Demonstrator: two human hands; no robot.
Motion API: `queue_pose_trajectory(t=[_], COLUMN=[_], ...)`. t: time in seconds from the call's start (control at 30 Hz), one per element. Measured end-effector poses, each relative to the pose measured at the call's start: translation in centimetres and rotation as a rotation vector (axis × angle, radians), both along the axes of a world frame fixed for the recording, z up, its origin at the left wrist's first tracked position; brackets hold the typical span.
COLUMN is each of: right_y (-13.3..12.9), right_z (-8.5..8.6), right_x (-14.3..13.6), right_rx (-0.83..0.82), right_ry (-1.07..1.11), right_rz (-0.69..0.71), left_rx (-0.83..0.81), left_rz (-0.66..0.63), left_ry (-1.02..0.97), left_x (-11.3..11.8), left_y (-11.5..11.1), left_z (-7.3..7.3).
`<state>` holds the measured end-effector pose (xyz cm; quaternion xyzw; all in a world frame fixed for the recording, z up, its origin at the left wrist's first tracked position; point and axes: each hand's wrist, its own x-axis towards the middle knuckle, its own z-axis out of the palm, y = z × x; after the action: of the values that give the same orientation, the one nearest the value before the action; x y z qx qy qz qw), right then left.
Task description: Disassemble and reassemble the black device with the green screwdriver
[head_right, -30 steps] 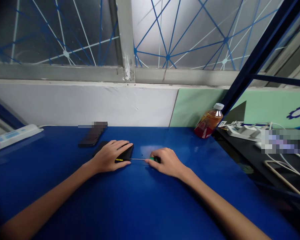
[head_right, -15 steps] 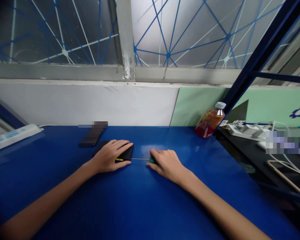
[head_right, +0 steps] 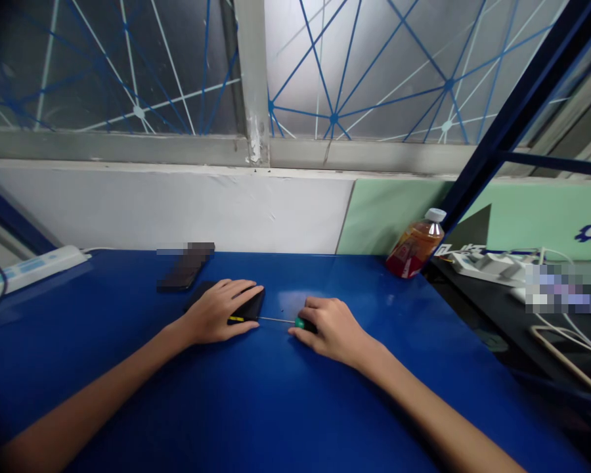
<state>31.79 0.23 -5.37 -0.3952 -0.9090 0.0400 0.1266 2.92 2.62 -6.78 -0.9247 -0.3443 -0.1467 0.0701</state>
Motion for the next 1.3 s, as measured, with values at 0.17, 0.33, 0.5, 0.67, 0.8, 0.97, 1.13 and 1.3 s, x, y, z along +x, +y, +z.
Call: queue_pose_trajectory(t=[0.17, 0.33, 0.5, 0.67, 0.8, 0.97, 1.13, 1.3], right_y=[-0.3, -1.0, -0.7, -0.6, -0.5, -0.5, -0.4, -0.3], right_z=[-0.5, -0.6, -0.8, -0.9, -0.9, -1.0, -0.9, -0.5], right_x=[-0.4, -1.1, -1.1, -1.0, -1.0, -1.0, -1.0, -0.7], right_rx=[0.04, 0.014, 0.008, -0.001, -0.021, -0.018, -0.009, 0.006], right_ry=[-0.028, -0.053, -0.022, -0.009, 0.016, 0.042, 0.022, 0.009], right_rz=[-0.031, -0.091, -0.058, -0.044, -0.019, -0.007, -0.012, -0.045], left_rx=[0.022, 0.026, 0.009, -0.006, -0.009, -0.012, -0.017, -0.013], left_rz=[-0.005, 0.0, 0.009, 0.019, 0.024, 0.025, 0.027, 0.019], left_ry=[-0.012, -0.017, -0.031, -0.021, -0.027, -0.029, -0.028, -0.023], left_x=[0.0, 0.1, 0.0, 0.0, 0.0, 0.0, 0.0, 0.0], left_y=[-0.1, 0.0, 0.0, -0.1, -0.2, -0.1, -0.1, -0.1], left_z=[-0.1, -0.4, -0.6, -0.4, -0.2, -0.3, -0.4, -0.3])
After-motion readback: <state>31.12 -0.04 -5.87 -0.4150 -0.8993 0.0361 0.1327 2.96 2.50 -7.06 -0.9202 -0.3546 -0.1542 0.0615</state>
